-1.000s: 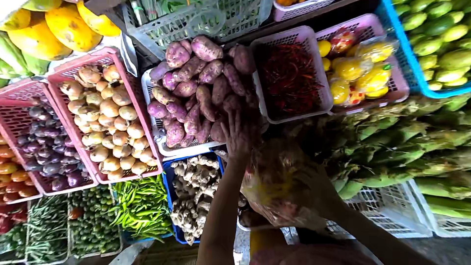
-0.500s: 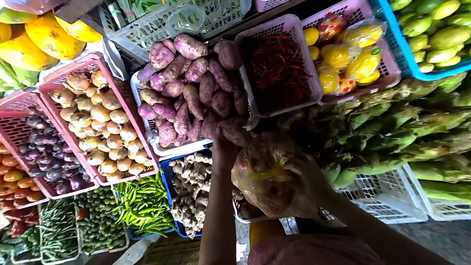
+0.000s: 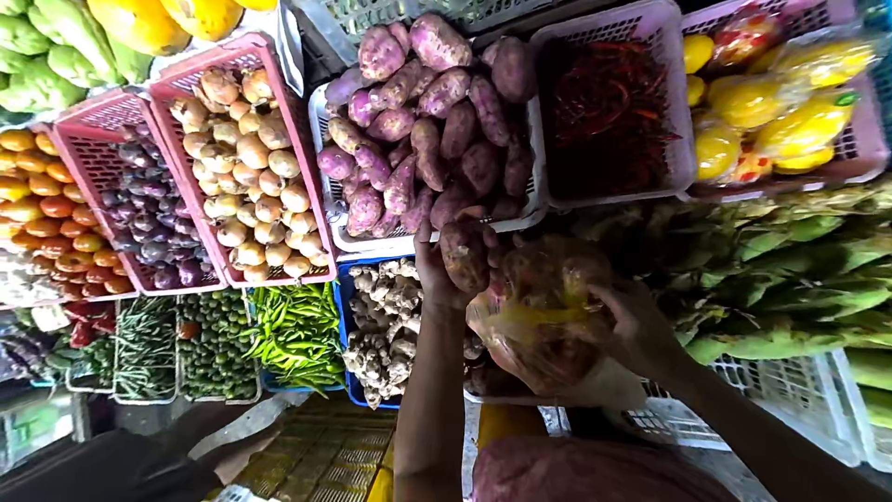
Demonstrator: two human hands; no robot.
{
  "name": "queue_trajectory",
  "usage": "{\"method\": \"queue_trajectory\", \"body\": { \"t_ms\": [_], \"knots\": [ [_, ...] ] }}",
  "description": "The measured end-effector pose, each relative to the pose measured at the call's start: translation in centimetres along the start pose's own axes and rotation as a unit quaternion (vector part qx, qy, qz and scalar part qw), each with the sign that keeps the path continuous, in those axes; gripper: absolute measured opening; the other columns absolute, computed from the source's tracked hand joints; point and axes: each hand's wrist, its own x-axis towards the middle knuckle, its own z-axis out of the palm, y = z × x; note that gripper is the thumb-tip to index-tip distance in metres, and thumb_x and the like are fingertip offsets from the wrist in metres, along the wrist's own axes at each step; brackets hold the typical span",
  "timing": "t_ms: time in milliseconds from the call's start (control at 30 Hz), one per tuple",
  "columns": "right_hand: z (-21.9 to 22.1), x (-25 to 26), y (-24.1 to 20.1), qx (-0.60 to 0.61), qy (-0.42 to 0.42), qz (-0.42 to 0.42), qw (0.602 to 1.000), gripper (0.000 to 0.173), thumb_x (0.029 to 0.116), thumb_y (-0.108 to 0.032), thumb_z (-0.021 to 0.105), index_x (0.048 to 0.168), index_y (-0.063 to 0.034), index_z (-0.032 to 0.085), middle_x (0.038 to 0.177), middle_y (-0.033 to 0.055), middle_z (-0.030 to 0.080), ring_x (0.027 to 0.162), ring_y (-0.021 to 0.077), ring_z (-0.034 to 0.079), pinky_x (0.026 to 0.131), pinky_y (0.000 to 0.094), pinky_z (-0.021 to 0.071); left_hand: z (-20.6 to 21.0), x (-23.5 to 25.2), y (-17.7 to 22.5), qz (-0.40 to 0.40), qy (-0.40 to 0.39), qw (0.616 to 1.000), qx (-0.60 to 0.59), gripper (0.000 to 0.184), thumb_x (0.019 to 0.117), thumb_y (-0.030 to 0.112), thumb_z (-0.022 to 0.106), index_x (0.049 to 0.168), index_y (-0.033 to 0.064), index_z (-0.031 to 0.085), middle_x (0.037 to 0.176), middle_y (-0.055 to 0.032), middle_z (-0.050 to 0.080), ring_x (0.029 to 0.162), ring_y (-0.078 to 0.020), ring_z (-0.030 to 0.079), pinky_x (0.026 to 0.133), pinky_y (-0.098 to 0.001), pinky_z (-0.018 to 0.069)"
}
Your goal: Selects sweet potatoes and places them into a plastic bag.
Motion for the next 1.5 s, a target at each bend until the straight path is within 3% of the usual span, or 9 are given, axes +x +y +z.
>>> {"method": "queue_trajectory", "body": {
  "t_ms": [133,267,367,500,600,833,1033,1200,1500],
  "knots": [
    [0.4,0.2,0.3,-0.024,0.018,-0.064,0.997,0.051,0.0802,-0.04,0.074,0.112,-0.0003,0.074,0.106,0.0204,0.074,0.106,0.0519,0.063,0.093,0.0699,0.0458,-1.4,-0.3,3.3,0.079,0.1,0.973,0.192,0.063,0.0817,0.077,0.063,0.113,0.0223,0.067,0.084,0.0017,0.071,0.065,-0.0097,0.067,0.057,-0.026,0.0578],
    [-0.1,0.4,-0.4,-0.036,-0.015,-0.04,0.998,0.048,0.0732,-0.029,0.078,0.11,0.0022,0.073,0.104,0.0231,0.073,0.106,0.0557,0.062,0.097,0.072,0.0428,-5.7,-3.2,7.6,0.11,0.269,0.897,0.332,0.044,0.1081,0.049,0.033,0.12,0.0164,0.061,0.079,0.0046,0.064,0.064,-0.0068,0.062,0.059,-0.0261,0.056],
    [0.2,0.4,-0.4,-0.058,-0.019,-0.048,0.997,0.05,0.0784,-0.037,0.073,0.109,0.0025,0.073,0.102,0.0223,0.073,0.102,0.0511,0.065,0.098,0.0712,0.0422,-10.0,-7.7,8.4,0.043,0.345,0.824,0.448,0.031,0.1081,0.032,0.043,0.117,0.006,0.057,0.067,0.0009,0.056,0.052,-0.0078,0.053,0.052,-0.026,0.0503],
    [0.6,0.5,-0.1,-0.066,0.005,-0.061,0.996,0.05,0.0737,-0.035,0.073,0.105,0.0031,0.074,0.1,0.0219,0.073,0.101,0.053,0.064,0.095,0.0706,0.044,-12.2,-9.9,7.6,-0.059,0.393,0.651,0.647,0.038,0.1041,0.017,0.058,0.131,-0.0089,0.059,0.124,-0.0251,0.066,0.113,-0.0297,0.066,0.102,-0.0436,0.0516],
    [0.7,0.4,-0.1,-0.072,0.015,-0.06,0.995,0.052,0.077,-0.042,0.069,0.104,0.0026,0.075,0.1,0.0217,0.073,0.1,0.0522,0.065,0.095,0.0699,0.0436,-10.5,-7.1,7.7,0.123,0.414,0.558,0.708,0.029,0.0999,0.01,0.059,0.119,-0.0106,0.066,0.124,-0.0301,0.063,0.117,-0.0374,0.062,0.102,-0.0463,0.0505],
    [0.3,0.3,-1.1,-0.083,0.002,-0.048,0.995,0.051,0.0763,-0.039,0.069,0.105,0.0031,0.073,0.102,0.0252,0.071,0.102,0.0593,0.06,0.089,0.0732,0.0446,-6.1,6.7,8.9,0.253,0.28,0.606,0.7,0.073,0.1002,0.025,0.064,0.158,0.0006,0.027,0.154,-0.0266,0.042,0.14,-0.0399,0.047,0.114,-0.054,0.041],
    [-0.3,0.9,-1.4,-0.091,-0.042,-0.026,0.995,0.049,0.0698,-0.025,0.075,0.107,0.0064,0.072,0.102,0.0288,0.07,0.105,0.0633,0.058,0.088,0.0751,0.0436,-4.0,13.4,7.2,0.262,0.235,0.467,0.811,0.023,0.1009,0.017,0.059,0.116,0.0043,0.072,0.123,-0.0174,0.068,0.126,-0.0377,0.058,0.114,-0.0596,0.0342],
    [-0.7,1.4,-1.6,-0.068,-0.052,-0.003,0.996,0.047,0.0706,-0.021,0.078,0.108,0.0064,0.072,0.105,0.0285,0.07,0.107,0.0626,0.058,0.09,0.0745,0.0437,-5.3,12.9,10.9,0.162,0.079,0.367,0.913,0.065,0.0929,0.035,0.074,0.148,0.0098,0.052,0.15,-0.0164,0.052,0.143,-0.0394,0.043,0.118,-0.0619,0.0289],
    [-0.5,1.1,-1.0,-0.055,-0.032,-0.029,0.998,0.047,0.0751,-0.026,0.078,0.108,0.0066,0.07,0.101,0.0286,0.07,0.101,0.0605,0.061,0.085,0.0717,0.0474,-4.3,10.1,18.7,0.09,0.271,0.483,0.828,0.059,0.1089,0.046,0.043,0.146,-0.0001,0.049,0.129,-0.031,0.062,0.116,-0.0486,0.062,0.096,-0.0661,0.0502]
  ]
}}
